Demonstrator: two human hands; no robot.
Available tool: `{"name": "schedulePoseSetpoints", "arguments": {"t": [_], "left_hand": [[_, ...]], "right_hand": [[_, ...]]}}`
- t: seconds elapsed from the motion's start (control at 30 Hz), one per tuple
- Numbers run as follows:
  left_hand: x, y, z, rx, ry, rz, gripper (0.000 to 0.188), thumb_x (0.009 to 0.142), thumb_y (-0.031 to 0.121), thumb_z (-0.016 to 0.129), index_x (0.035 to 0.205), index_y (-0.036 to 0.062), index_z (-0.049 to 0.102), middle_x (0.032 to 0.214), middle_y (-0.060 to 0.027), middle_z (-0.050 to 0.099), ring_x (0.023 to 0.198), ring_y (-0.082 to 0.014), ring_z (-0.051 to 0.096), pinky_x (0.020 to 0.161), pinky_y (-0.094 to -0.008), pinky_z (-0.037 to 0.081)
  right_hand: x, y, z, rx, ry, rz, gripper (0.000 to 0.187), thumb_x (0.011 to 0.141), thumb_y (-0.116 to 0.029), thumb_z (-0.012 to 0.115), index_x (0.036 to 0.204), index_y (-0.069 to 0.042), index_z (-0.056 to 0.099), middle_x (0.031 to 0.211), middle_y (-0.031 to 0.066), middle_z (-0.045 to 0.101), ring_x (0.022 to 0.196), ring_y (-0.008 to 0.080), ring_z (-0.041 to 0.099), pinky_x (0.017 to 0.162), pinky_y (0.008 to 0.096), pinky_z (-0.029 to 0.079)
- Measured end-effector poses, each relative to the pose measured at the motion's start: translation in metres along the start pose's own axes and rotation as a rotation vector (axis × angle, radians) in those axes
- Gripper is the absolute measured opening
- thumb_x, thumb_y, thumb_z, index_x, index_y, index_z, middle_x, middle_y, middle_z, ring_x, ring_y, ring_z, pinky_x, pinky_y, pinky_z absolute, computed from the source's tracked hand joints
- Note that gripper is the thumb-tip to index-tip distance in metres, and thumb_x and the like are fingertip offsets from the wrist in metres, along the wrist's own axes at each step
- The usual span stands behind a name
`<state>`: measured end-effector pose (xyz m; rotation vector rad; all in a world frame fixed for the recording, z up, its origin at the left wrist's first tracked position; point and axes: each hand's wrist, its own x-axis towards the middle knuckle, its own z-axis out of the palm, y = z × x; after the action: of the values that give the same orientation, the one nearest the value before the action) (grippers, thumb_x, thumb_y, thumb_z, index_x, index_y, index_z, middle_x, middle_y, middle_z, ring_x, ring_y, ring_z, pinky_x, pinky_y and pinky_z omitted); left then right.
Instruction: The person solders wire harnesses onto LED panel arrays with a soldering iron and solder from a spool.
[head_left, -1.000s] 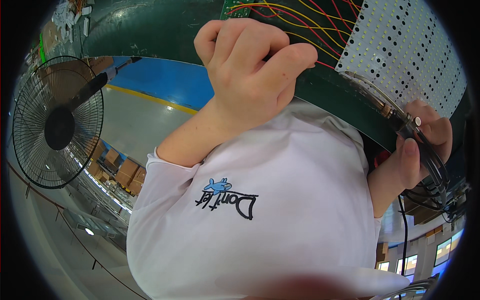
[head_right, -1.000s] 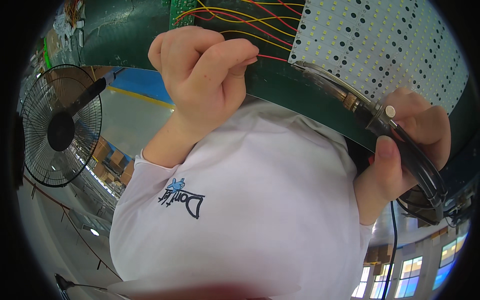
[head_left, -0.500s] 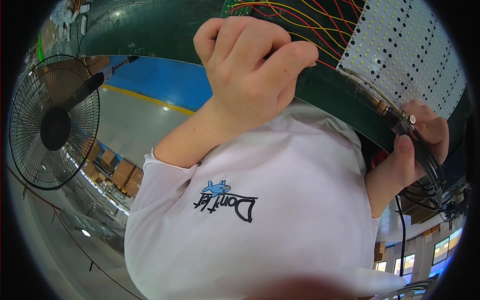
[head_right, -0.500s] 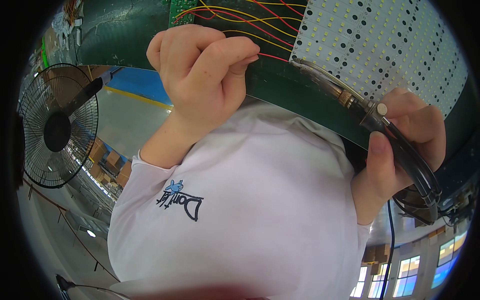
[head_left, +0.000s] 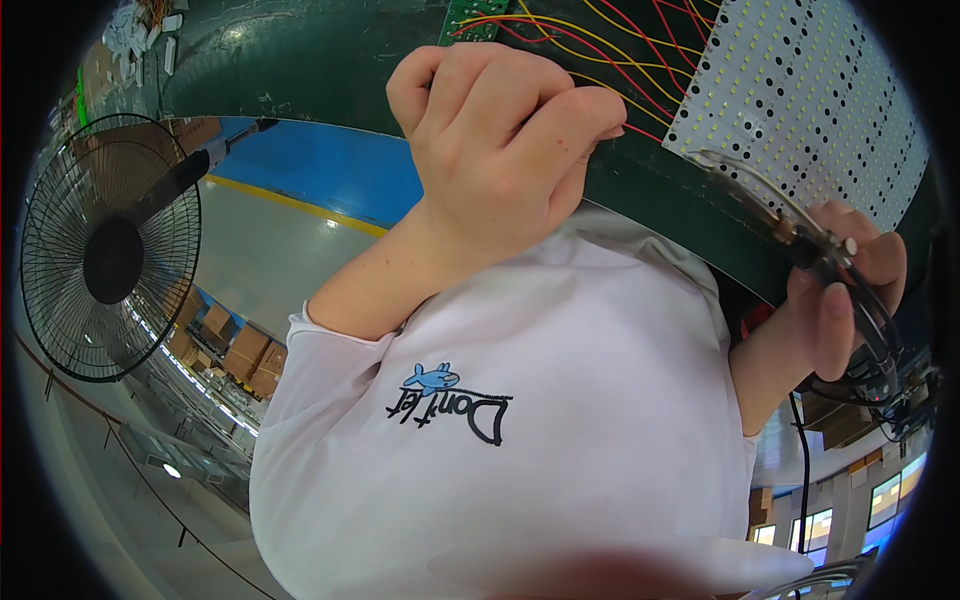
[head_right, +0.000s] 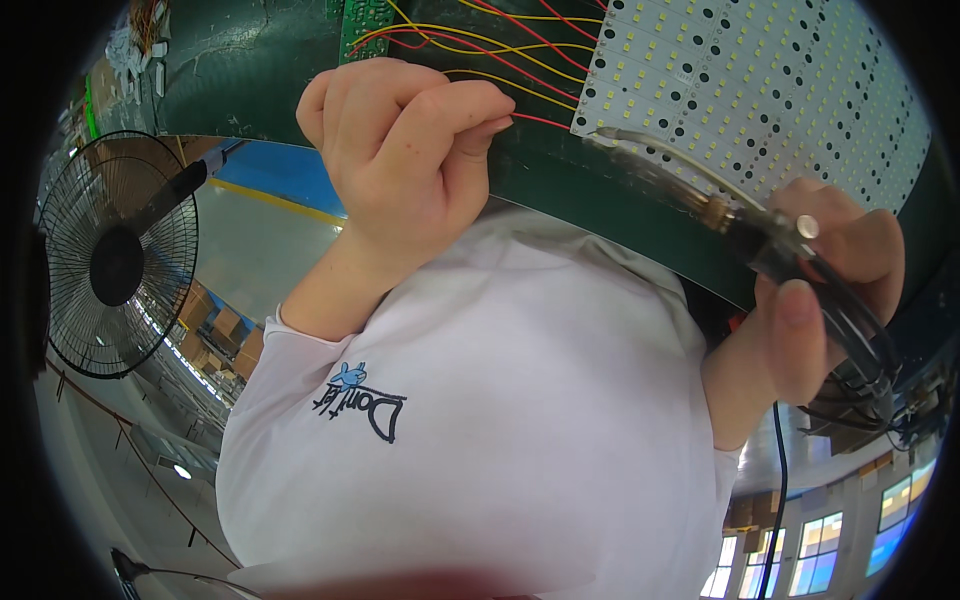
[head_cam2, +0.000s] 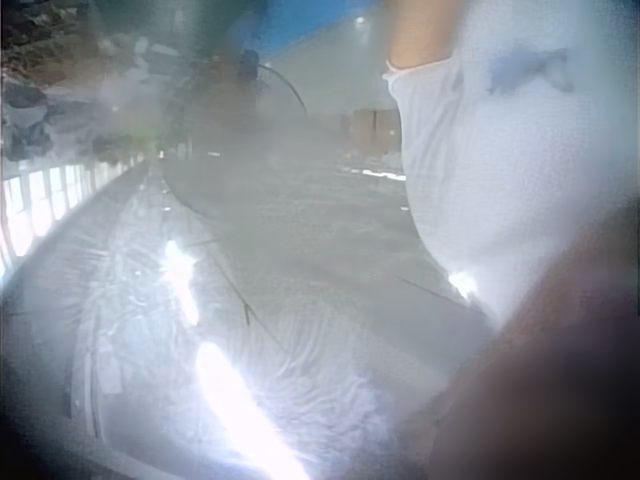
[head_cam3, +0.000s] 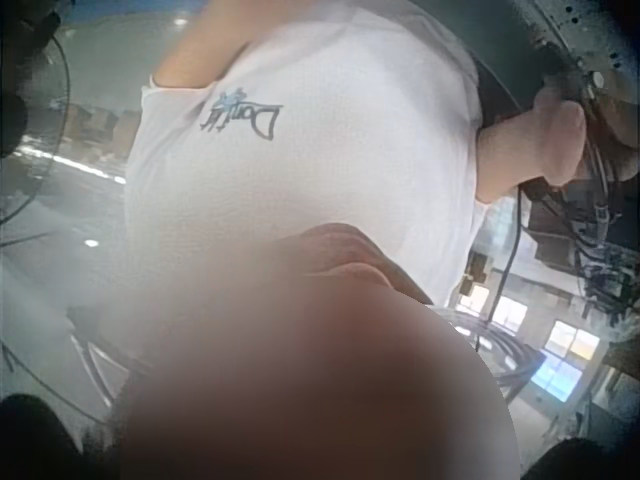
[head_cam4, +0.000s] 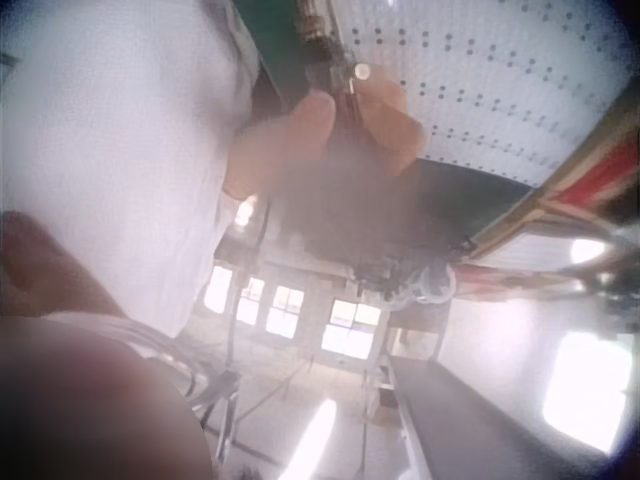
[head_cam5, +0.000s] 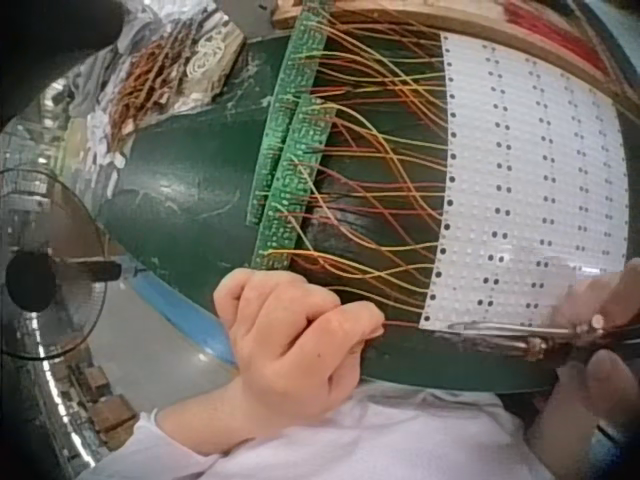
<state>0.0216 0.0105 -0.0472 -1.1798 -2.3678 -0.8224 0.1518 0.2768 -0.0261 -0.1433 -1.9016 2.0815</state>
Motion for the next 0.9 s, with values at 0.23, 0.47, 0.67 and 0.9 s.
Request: {"name": "schedulePoseSetpoints", "arguments": {"t": [0.23,0.47,0.67,0.9], "left_hand": [[0.016,0.007,-0.014,-0.034,-0.069,-0.046,0.013,0.074,0.014,0.081,0.085,0.0179,0.074,0.083,0.0029,0.058,0.083,-0.0185,0.056,0.080,-0.0336,0.037],[0.040,-0.020,-0.047,0.038,0.007,-0.270,0.012,0.084,0.013,0.074,0.095,0.0082,0.069,0.088,-0.0047,0.063,0.085,-0.0272,0.061,0.079,-0.0373,0.048],[0.052,-0.018,-0.058,-0.020,-0.212,-0.593,0.012,0.089,0.016,0.069,0.089,0.0065,0.061,0.082,-0.0113,0.066,0.079,-0.0321,0.065,0.067,-0.0427,0.050],[0.044,-0.010,-0.074,-0.060,-0.030,-0.473,0.010,0.092,0.012,0.064,0.098,0.0069,0.058,0.086,-0.0122,0.067,0.081,-0.0342,0.066,0.069,-0.0458,0.051]], "right_hand": [[0.009,-0.004,-0.001,0.254,0.080,0.063,0.027,0.083,-0.015,0.066,0.089,-0.003,0.043,0.076,0.0119,0.051,0.069,0.0160,0.049,0.062,0.0285,0.040],[0.007,-0.004,0.018,0.358,0.229,0.094,0.022,0.085,-0.011,0.067,0.091,-0.002,0.048,0.084,0.0114,0.058,0.069,0.0133,0.053,0.059,0.0228,0.041],[0.013,0.001,0.030,0.433,0.371,0.184,0.013,0.087,-0.001,0.064,0.092,-0.005,0.053,0.087,0.0057,0.063,0.068,0.0091,0.060,0.061,0.0190,0.052],[0.015,0.008,0.029,0.436,0.283,0.040,0.014,0.086,0.000,0.065,0.090,-0.005,0.052,0.081,0.0068,0.062,0.061,0.0114,0.057,0.057,0.0220,0.045]]}}
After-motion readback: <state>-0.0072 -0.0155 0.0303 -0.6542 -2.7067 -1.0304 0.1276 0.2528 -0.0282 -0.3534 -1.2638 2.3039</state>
